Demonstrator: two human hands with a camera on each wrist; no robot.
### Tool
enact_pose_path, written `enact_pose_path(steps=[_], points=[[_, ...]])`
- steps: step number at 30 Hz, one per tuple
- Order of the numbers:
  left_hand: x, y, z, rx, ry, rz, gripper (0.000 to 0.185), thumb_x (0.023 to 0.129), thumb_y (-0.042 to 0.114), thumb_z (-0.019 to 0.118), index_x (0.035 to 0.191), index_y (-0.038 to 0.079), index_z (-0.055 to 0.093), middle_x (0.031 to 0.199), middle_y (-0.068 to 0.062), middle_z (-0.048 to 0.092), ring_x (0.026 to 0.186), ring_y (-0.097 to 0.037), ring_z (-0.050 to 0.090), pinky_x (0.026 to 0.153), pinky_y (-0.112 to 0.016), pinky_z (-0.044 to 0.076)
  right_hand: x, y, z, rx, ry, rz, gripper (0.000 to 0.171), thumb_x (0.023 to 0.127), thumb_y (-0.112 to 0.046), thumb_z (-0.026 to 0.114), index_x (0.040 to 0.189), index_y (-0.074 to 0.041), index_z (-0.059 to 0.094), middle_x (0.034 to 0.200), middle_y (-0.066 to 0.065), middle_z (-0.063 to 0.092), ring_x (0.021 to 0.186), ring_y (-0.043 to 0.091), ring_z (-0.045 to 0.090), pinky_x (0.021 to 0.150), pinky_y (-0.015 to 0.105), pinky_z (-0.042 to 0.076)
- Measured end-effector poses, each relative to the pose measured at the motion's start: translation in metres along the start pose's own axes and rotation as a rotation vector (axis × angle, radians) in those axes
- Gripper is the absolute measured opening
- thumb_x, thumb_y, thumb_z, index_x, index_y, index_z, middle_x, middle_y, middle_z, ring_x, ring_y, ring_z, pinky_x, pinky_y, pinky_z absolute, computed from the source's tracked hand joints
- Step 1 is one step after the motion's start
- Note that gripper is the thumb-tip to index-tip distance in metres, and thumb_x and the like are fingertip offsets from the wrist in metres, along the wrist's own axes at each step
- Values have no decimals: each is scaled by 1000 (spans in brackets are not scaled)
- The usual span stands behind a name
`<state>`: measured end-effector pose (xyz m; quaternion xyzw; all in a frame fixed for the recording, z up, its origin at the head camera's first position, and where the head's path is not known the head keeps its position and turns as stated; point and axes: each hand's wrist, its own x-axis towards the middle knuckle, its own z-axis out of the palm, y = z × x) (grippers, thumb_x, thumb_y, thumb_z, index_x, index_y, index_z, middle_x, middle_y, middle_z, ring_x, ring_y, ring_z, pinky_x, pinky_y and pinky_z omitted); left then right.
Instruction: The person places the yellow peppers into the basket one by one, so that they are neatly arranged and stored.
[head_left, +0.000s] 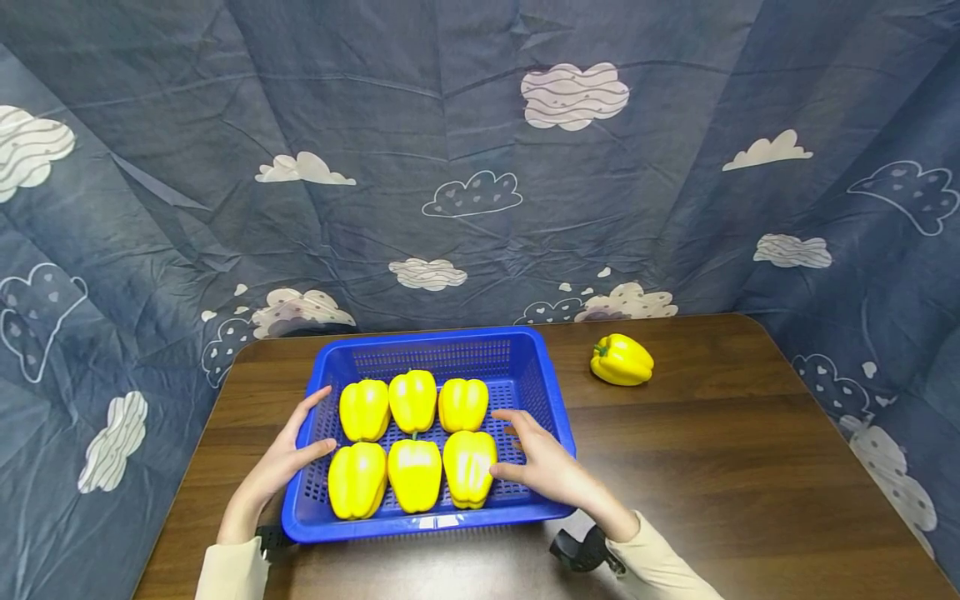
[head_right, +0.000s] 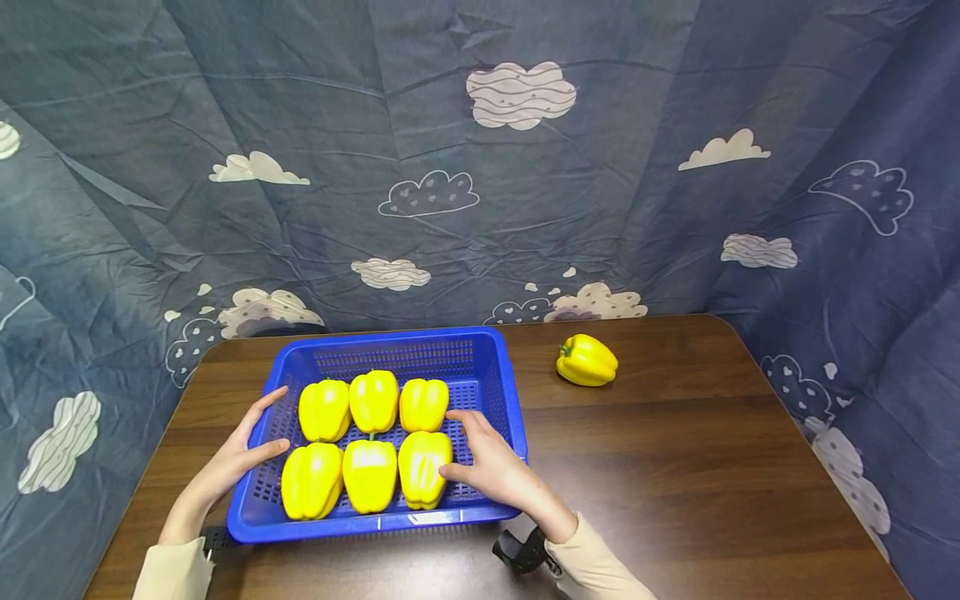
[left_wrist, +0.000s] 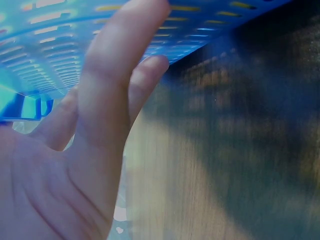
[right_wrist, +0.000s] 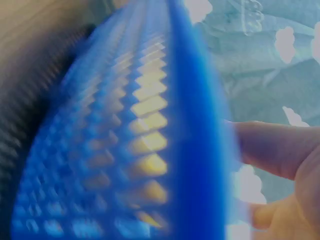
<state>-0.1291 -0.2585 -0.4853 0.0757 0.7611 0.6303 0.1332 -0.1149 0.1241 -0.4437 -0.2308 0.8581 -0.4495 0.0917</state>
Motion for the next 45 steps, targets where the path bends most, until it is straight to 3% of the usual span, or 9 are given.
enact_pose_path(steps=[5, 18, 27, 35, 38, 42, 45], points=[[-1, 0, 1, 6, -8, 14, 72, 93, 9, 56, 152, 18, 15, 153, -24, 7, 126, -55, 31, 83, -53, 51, -4, 4, -21, 138, 60, 8, 61, 83, -4, 72, 134, 7, 41, 135, 26, 44, 121, 44, 47, 99, 47, 40], [-1, 1, 1, -9, 1, -11, 72, 93, 9, 55, 152, 21, 15, 153, -24, 9, 124, -56, 34, 77, -49, 54, -13, 32, -65, 287, 224, 13, 54, 86, 3, 66, 133, 9, 40, 135, 28, 44, 125, 41, 44, 101, 42, 37], [0, 1, 2, -3, 9, -36, 73, 93, 12, 56, 152, 23, 15, 154, -23, 8, 124, -56, 34, 76, -51, 54, -17, 60, -76, 229, 380, -22, 49, 85, 7, 66, 129, 11, 44, 129, 29, 49, 120, 42, 48, 99, 25, 40], [0, 1, 2, -19, 2, -21, 72, 94, 10, 55, 152, 23, 15, 153, -24, 10, 124, -56, 34, 78, -51, 53, -21, 89, -82, 188, 540, 64, 51, 84, 9, 65, 130, 11, 43, 130, 29, 48, 120, 39, 45, 91, 9, 38], [0, 1, 2, -23, 4, -30, 72, 94, 11, 55, 152, 23, 15, 153, -24, 9, 124, -56, 34, 77, -51, 53, -22, 100, -87, 164, 574, 121, 52, 86, 7, 64, 132, 9, 40, 134, 28, 44, 124, 38, 42, 98, 21, 40], [-1, 1, 2, -22, 7, -36, 72, 94, 11, 55, 152, 24, 15, 153, -24, 9, 124, -56, 34, 77, -52, 53, -24, 114, -94, 117, 613, 192, 54, 87, 4, 63, 134, 8, 39, 139, 27, 38, 132, 40, 34, 105, 49, 32], [-1, 1, 2, -15, 10, -35, 72, 94, 10, 55, 152, 23, 16, 153, -24, 9, 125, -56, 33, 78, -52, 53, -25, 122, -98, 76, 628, 232, 55, 86, 3, 64, 135, 7, 38, 141, 29, 34, 132, 45, 31, 105, 56, 29]])
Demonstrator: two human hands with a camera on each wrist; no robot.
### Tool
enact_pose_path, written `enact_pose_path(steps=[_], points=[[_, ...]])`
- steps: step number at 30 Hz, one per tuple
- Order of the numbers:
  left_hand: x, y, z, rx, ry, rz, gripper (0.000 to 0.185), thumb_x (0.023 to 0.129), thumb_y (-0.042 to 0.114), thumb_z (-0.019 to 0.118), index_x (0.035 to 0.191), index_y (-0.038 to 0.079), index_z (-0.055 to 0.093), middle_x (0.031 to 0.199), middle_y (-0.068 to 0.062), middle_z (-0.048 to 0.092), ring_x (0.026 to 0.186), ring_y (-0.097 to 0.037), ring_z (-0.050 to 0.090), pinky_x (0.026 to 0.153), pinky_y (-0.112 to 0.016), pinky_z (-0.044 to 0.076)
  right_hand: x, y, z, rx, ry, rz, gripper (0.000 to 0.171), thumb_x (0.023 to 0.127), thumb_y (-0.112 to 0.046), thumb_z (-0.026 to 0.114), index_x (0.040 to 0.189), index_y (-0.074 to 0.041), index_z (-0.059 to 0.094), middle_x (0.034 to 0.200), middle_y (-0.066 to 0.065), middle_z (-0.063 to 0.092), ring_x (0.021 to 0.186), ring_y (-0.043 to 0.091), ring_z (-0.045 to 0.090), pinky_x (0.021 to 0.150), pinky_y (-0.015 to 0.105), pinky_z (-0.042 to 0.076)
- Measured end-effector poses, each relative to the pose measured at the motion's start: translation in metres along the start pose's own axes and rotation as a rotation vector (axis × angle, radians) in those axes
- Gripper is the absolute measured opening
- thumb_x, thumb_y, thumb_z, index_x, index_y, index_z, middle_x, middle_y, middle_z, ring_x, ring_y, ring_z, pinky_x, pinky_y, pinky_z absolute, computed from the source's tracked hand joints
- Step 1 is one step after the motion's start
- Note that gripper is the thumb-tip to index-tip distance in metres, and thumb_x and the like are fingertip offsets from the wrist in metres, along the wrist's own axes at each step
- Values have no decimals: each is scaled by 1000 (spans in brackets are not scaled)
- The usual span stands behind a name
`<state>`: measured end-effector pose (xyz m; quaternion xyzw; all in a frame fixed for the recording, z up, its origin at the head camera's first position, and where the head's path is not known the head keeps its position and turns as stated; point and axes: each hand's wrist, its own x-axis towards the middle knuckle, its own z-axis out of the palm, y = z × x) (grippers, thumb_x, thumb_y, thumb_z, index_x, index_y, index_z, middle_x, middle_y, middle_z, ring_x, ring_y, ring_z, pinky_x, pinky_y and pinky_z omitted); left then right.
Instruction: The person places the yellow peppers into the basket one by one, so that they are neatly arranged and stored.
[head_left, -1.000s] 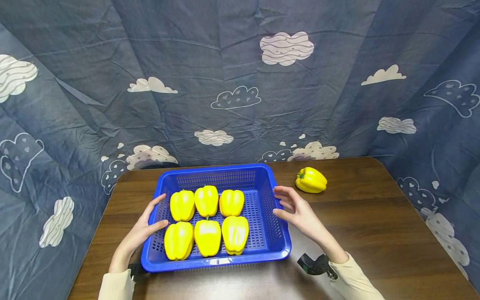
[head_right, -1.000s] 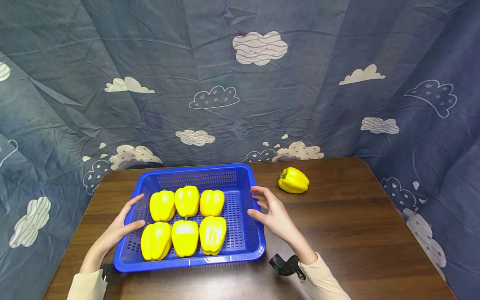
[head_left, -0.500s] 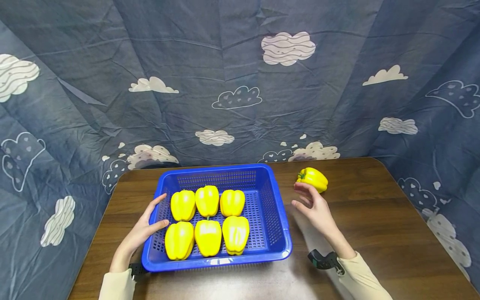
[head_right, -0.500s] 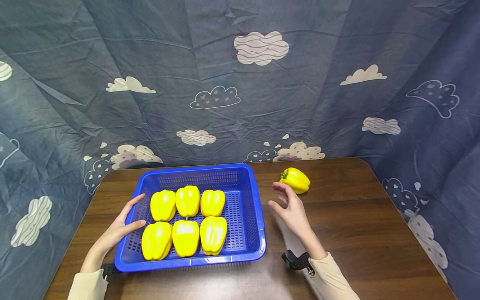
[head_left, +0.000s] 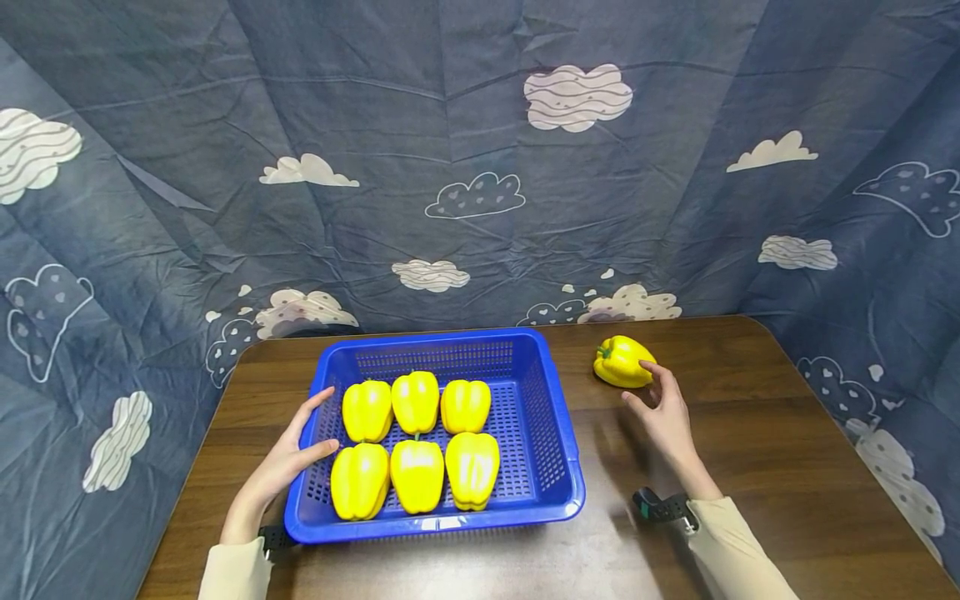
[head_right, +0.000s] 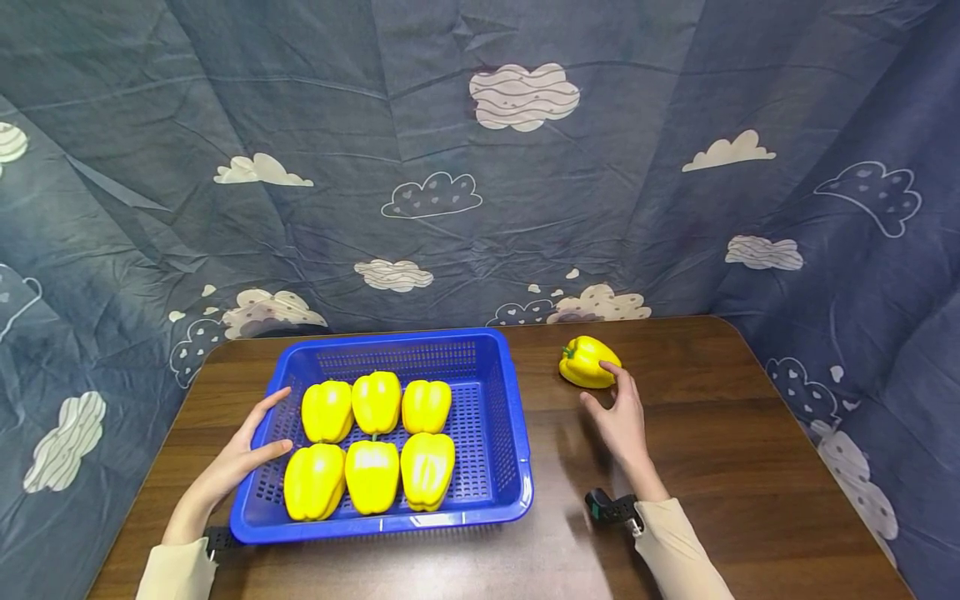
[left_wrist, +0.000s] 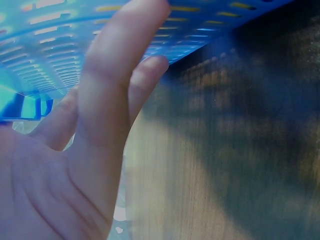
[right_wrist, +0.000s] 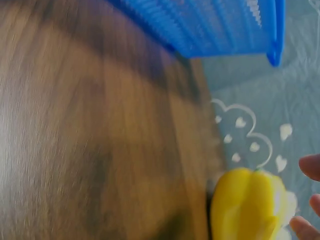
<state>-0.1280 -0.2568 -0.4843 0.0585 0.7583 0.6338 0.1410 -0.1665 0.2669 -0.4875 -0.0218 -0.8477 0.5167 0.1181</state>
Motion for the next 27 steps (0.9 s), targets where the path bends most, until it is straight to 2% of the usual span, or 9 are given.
enact_pose_path(steps=[6, 17, 24, 27], points=[[0, -1, 0, 2, -2, 6, 72, 94, 10, 55, 152, 23, 16, 153, -23, 9, 125, -55, 33, 78, -52, 53, -1, 6, -3, -39, -6, 30, 54, 87, 2, 63, 135, 7, 38, 141, 29, 36, 130, 47, 32, 104, 57, 29], [0, -1, -1, 2, -6, 19, 71, 94, 9, 55, 152, 22, 16, 154, -23, 8, 126, -56, 31, 78, -52, 53, 4, 16, -2, -91, -36, 19, 54, 88, 1, 62, 135, 7, 37, 139, 30, 37, 125, 48, 37, 101, 56, 33], [0, 0, -1, 11, -8, 21, 71, 94, 8, 55, 152, 21, 15, 153, -24, 8, 125, -56, 32, 78, -51, 53, -5, 10, 4, -45, -116, -27, 50, 88, 5, 61, 133, 8, 40, 134, 33, 43, 124, 47, 42, 98, 54, 38], [0, 0, 0, 13, -6, 20, 71, 94, 9, 55, 152, 21, 15, 154, -24, 8, 125, -56, 32, 79, -51, 53, -6, 8, 6, -32, -125, -47, 50, 87, 6, 62, 132, 8, 42, 131, 32, 48, 119, 45, 48, 95, 48, 43]])
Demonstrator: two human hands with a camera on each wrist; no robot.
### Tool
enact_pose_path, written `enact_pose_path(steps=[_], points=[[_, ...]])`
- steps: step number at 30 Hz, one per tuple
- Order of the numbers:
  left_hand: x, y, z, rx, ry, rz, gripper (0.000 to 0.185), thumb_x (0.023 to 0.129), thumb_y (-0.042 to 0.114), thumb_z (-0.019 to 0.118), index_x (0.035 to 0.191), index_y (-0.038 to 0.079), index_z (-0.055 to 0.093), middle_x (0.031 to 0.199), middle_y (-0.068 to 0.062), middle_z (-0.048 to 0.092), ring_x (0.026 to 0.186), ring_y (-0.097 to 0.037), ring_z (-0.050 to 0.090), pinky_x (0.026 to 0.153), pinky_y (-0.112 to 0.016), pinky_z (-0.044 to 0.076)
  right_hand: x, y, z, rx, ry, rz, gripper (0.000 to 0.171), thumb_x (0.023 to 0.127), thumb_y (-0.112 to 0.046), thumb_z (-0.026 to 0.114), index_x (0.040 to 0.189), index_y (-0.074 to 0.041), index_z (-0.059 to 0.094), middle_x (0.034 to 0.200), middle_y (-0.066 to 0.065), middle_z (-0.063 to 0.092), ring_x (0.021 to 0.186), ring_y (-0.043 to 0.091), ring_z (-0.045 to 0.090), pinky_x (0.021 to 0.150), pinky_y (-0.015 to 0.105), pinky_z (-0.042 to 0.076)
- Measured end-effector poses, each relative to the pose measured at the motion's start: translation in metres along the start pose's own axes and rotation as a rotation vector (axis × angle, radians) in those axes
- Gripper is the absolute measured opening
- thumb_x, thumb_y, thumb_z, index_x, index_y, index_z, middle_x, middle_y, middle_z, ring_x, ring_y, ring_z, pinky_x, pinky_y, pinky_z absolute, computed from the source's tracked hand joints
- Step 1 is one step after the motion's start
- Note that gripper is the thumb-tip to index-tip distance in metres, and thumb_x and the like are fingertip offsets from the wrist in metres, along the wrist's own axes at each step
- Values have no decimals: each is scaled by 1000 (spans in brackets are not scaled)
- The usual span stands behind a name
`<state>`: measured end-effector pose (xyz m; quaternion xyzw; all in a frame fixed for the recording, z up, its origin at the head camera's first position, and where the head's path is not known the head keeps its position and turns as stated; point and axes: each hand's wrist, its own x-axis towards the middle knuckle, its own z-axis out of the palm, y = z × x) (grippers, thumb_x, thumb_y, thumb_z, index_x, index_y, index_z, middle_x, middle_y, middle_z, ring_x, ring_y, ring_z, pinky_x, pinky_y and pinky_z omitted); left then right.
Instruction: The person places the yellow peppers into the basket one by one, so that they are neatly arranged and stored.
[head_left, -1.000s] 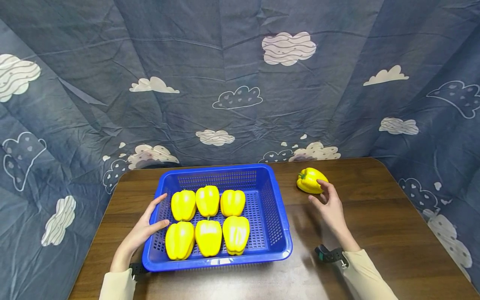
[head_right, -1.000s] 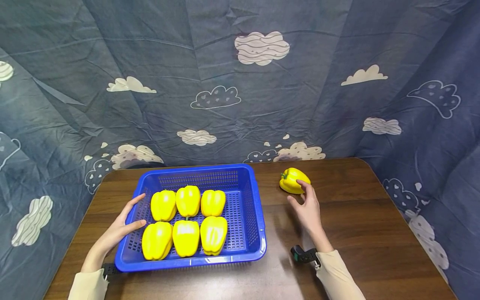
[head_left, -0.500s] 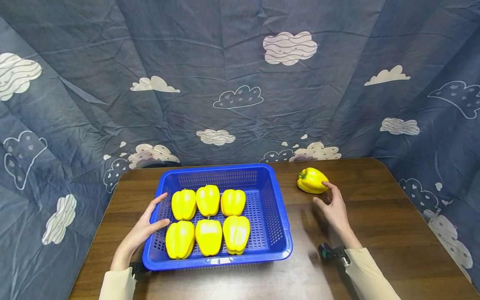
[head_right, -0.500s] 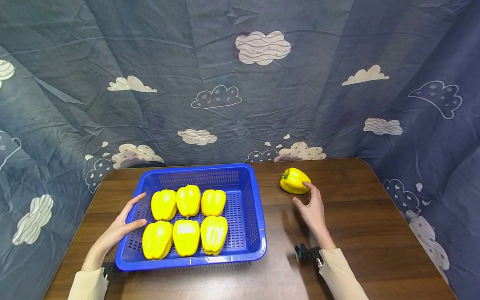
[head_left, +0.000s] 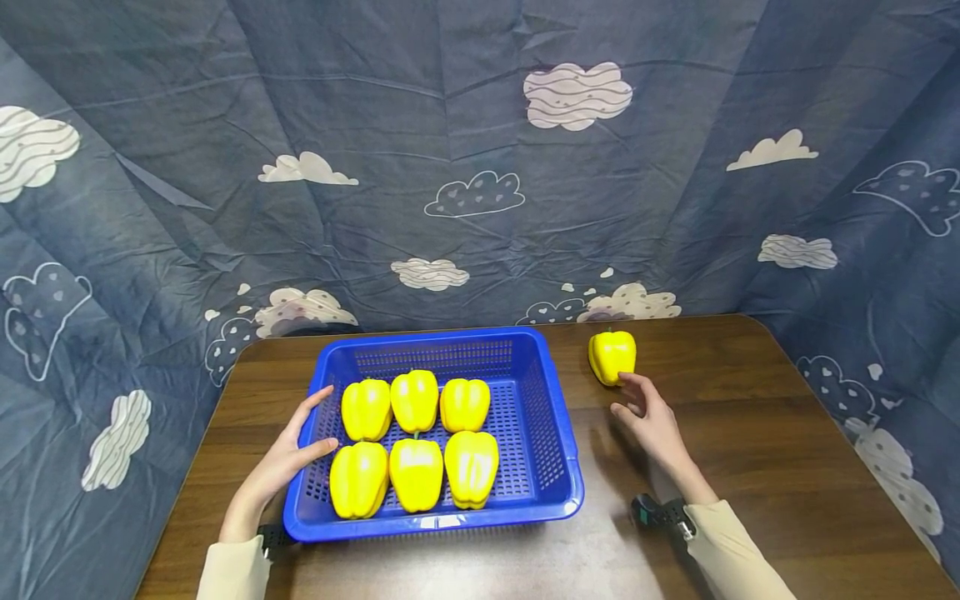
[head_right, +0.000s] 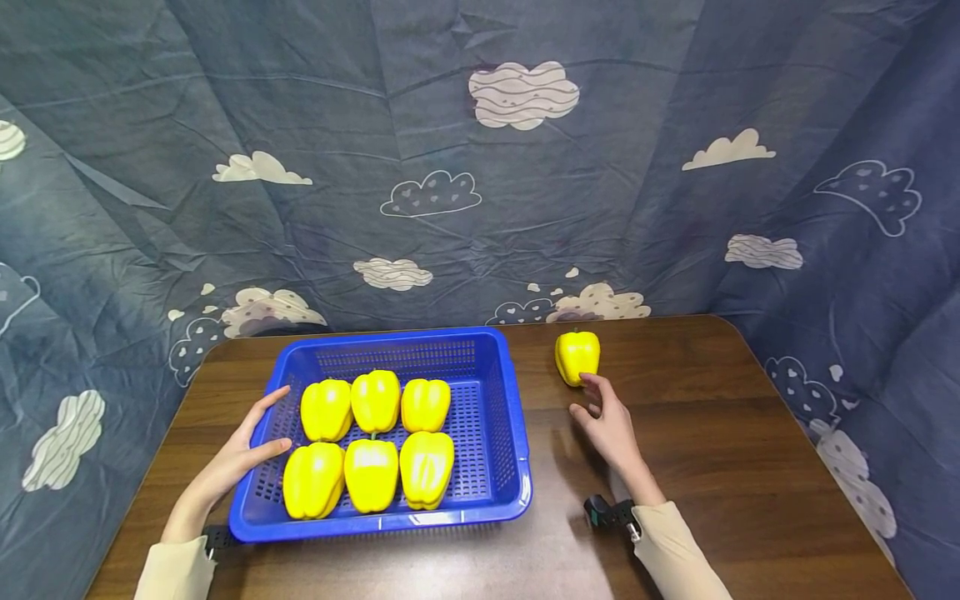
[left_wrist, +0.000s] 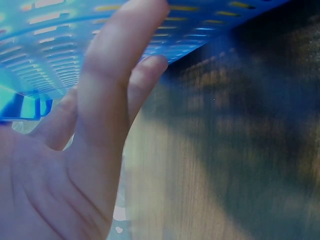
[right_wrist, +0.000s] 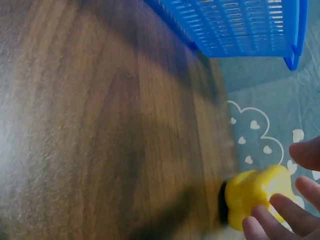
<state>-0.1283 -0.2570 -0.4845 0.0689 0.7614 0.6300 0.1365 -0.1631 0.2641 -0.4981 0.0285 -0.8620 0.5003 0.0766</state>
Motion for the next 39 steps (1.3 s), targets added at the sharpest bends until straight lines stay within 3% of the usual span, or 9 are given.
enact_pose_path(steps=[4, 6, 11, 14, 25, 39], points=[[0, 0, 0, -2, 4, 9, 71, 94, 9, 55, 152, 21, 16, 154, -23, 8, 126, -55, 32, 80, -52, 52, 6, 1, 1, -5, 57, -10, 53, 83, 8, 66, 132, 7, 44, 128, 29, 50, 112, 42, 51, 89, 29, 47], [1, -1, 0, -3, 3, 13, 71, 94, 8, 54, 152, 21, 16, 154, -23, 8, 126, -55, 32, 81, -53, 52, 10, 4, 0, -30, 93, -20, 57, 80, 8, 68, 132, 6, 44, 128, 28, 48, 112, 41, 50, 88, 27, 46], [1, -2, -1, -8, 2, 11, 71, 94, 8, 55, 152, 22, 16, 154, -23, 8, 126, -55, 32, 80, -53, 52, 25, 15, -4, -82, 104, -88, 70, 73, 7, 74, 135, 5, 41, 135, 28, 35, 121, 45, 38, 97, 53, 34], [1, -2, -1, -6, 3, 11, 72, 94, 8, 55, 152, 21, 16, 154, -23, 9, 126, -55, 32, 81, -53, 52, 34, 21, -7, -58, 69, -123, 75, 70, 7, 75, 137, 6, 39, 142, 28, 28, 129, 47, 27, 104, 60, 23], [0, -1, 0, 14, 0, 11, 71, 94, 8, 55, 152, 20, 16, 153, -24, 9, 125, -53, 33, 81, -50, 52, 61, 37, -16, -61, -72, -98, 84, 71, 8, 72, 144, 5, 29, 151, 27, 19, 137, 46, 17, 108, 64, 11], [0, -2, 0, 12, 7, 24, 71, 94, 6, 54, 152, 20, 16, 153, -23, 10, 126, -52, 33, 84, -53, 50, 70, 43, -17, -98, -88, -78, 87, 70, 10, 74, 144, 2, 29, 146, 27, 26, 132, 46, 24, 106, 65, 14]])
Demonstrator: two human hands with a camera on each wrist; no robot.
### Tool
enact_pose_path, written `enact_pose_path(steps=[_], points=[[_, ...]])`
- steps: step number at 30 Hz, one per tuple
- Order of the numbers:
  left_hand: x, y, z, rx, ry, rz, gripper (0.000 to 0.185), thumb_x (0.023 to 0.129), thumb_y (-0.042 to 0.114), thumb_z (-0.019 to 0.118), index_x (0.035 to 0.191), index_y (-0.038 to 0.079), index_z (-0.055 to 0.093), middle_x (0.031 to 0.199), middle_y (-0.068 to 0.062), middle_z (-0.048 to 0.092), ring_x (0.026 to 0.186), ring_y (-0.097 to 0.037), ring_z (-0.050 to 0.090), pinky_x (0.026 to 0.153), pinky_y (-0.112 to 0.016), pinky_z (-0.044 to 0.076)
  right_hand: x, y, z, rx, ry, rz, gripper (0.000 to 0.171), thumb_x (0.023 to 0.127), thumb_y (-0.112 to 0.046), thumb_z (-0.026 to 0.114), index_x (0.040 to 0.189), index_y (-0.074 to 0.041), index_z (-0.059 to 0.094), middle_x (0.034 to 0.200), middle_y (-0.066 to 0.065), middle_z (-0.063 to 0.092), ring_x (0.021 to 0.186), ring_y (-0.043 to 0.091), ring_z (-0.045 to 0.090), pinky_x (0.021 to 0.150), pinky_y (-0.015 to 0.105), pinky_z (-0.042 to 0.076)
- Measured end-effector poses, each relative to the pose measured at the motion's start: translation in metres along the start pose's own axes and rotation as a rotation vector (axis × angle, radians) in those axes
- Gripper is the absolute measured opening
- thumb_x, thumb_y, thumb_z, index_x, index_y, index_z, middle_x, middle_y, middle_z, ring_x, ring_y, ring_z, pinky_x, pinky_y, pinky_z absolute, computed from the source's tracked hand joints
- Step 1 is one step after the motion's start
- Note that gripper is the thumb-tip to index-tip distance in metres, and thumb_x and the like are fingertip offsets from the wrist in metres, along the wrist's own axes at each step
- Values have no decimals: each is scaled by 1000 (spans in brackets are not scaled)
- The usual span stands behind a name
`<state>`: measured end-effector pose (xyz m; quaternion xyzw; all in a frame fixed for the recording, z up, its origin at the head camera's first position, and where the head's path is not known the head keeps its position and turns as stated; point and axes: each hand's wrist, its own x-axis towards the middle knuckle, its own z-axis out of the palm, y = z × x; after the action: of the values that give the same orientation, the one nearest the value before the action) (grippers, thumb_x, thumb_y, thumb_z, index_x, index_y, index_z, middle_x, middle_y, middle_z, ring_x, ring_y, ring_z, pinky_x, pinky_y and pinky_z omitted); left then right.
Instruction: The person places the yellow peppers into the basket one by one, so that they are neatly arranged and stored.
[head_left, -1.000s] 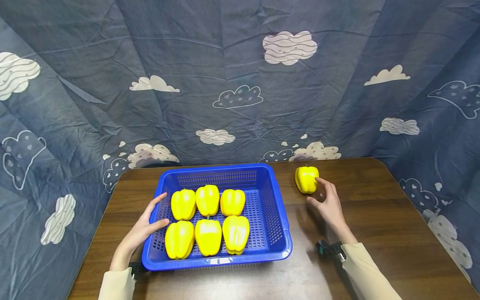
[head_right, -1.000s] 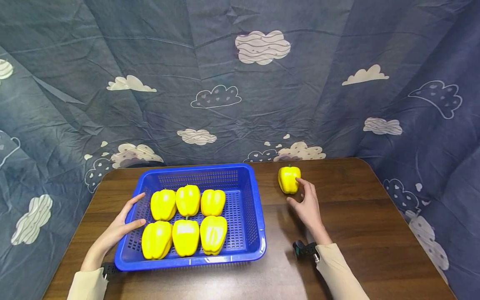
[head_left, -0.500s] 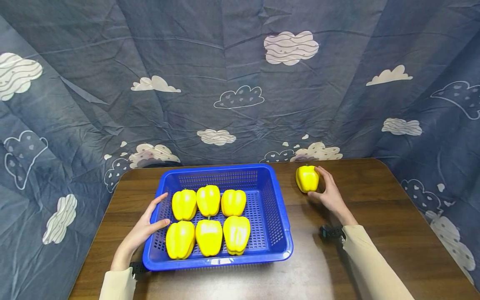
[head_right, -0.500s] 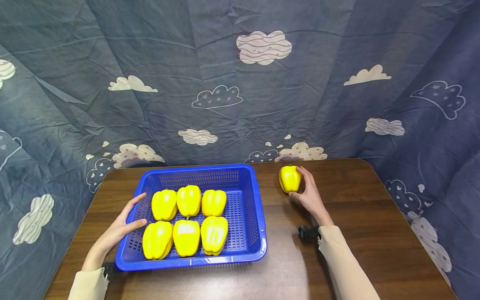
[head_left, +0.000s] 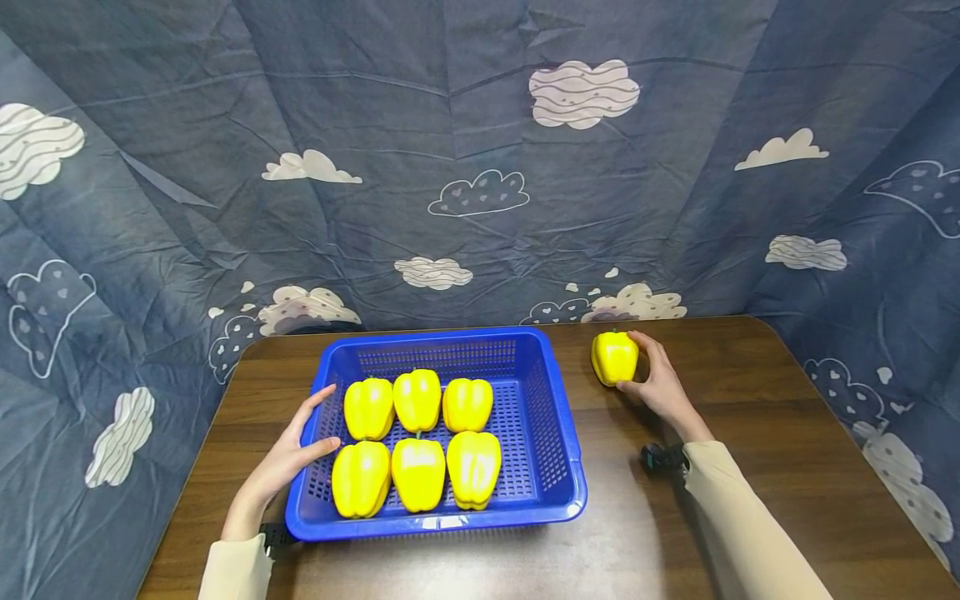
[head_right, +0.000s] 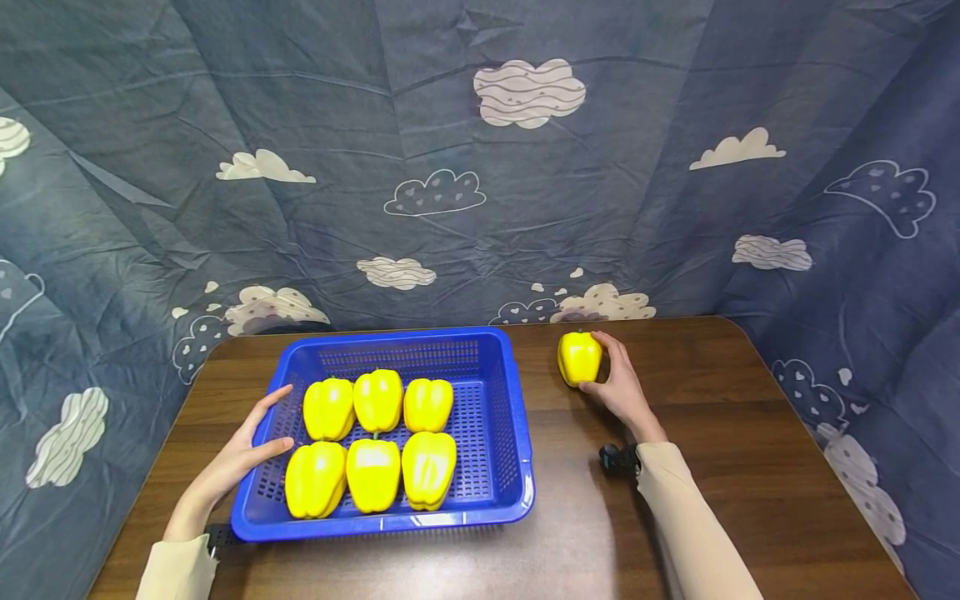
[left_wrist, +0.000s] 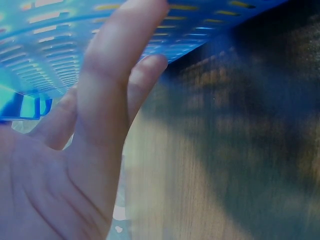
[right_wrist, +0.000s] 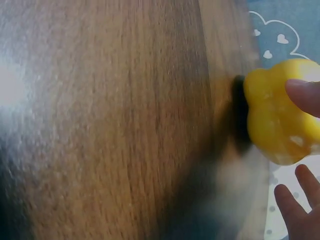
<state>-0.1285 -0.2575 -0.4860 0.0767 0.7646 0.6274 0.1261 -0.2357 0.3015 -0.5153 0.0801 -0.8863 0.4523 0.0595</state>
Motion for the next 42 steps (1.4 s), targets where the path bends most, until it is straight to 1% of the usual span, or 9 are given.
enact_pose_path(steps=[6, 11, 16, 24, 28, 32, 35, 39, 42], points=[[1, -1, -1, 7, 5, -2, 72, 93, 7, 55, 152, 21, 17, 153, -22, 11, 126, -51, 33, 84, -53, 50, -1, 1, -1, -8, -9, 9, 87, 71, 9, 75, 144, 1, 28, 148, 27, 26, 134, 46, 24, 107, 64, 14], [1, 0, -1, 16, 6, -4, 71, 93, 8, 55, 152, 21, 17, 154, -22, 9, 126, -51, 33, 85, -54, 50, -2, 2, 0, -34, 1, 15, 85, 72, 7, 75, 143, 1, 29, 142, 28, 30, 131, 46, 28, 105, 63, 20], [2, 0, -2, 25, 8, -6, 71, 94, 9, 55, 152, 21, 17, 154, -21, 9, 126, -52, 33, 83, -54, 50, -2, 2, 0, -73, -9, -1, 87, 72, 5, 76, 144, 0, 28, 140, 29, 31, 130, 46, 28, 103, 65, 22], [2, 0, -1, 13, -2, -6, 72, 93, 8, 55, 152, 21, 16, 154, -22, 8, 127, -54, 32, 82, -54, 51, -4, 1, 1, -134, 58, -51, 85, 71, -3, 80, 141, 3, 32, 134, 29, 38, 124, 45, 36, 99, 62, 29], [2, 0, -1, 11, 0, -7, 71, 94, 8, 55, 152, 21, 16, 154, -22, 8, 127, -53, 31, 82, -54, 51, -9, -12, 0, -117, 90, -76, 85, 71, -8, 82, 140, 3, 34, 134, 28, 39, 124, 44, 37, 99, 61, 30], [1, 0, 0, 8, 0, -7, 71, 94, 8, 55, 152, 21, 16, 154, -21, 8, 127, -53, 31, 83, -54, 50, -16, -32, -1, -63, 99, -88, 85, 72, -10, 82, 141, 2, 34, 135, 26, 38, 124, 43, 38, 100, 60, 32], [1, 0, 0, 7, 0, -9, 71, 94, 9, 55, 152, 21, 16, 154, -22, 8, 127, -53, 31, 83, -53, 51, -20, -49, -2, -4, 111, -108, 85, 72, -8, 82, 141, 1, 34, 135, 24, 37, 125, 42, 39, 101, 58, 33], [1, 0, 0, 2, 0, -11, 71, 94, 9, 55, 152, 21, 16, 154, -22, 8, 127, -54, 31, 81, -53, 51, -25, -71, -3, 66, 129, -148, 85, 71, -2, 81, 142, 0, 35, 135, 21, 37, 125, 40, 41, 103, 51, 33], [0, 0, -1, -6, -2, -11, 71, 94, 8, 55, 152, 21, 16, 154, -22, 8, 126, -54, 32, 80, -53, 52, -29, -87, -2, 100, 123, -175, 85, 71, 3, 80, 142, -2, 35, 134, 19, 37, 125, 39, 41, 106, 39, 35]])
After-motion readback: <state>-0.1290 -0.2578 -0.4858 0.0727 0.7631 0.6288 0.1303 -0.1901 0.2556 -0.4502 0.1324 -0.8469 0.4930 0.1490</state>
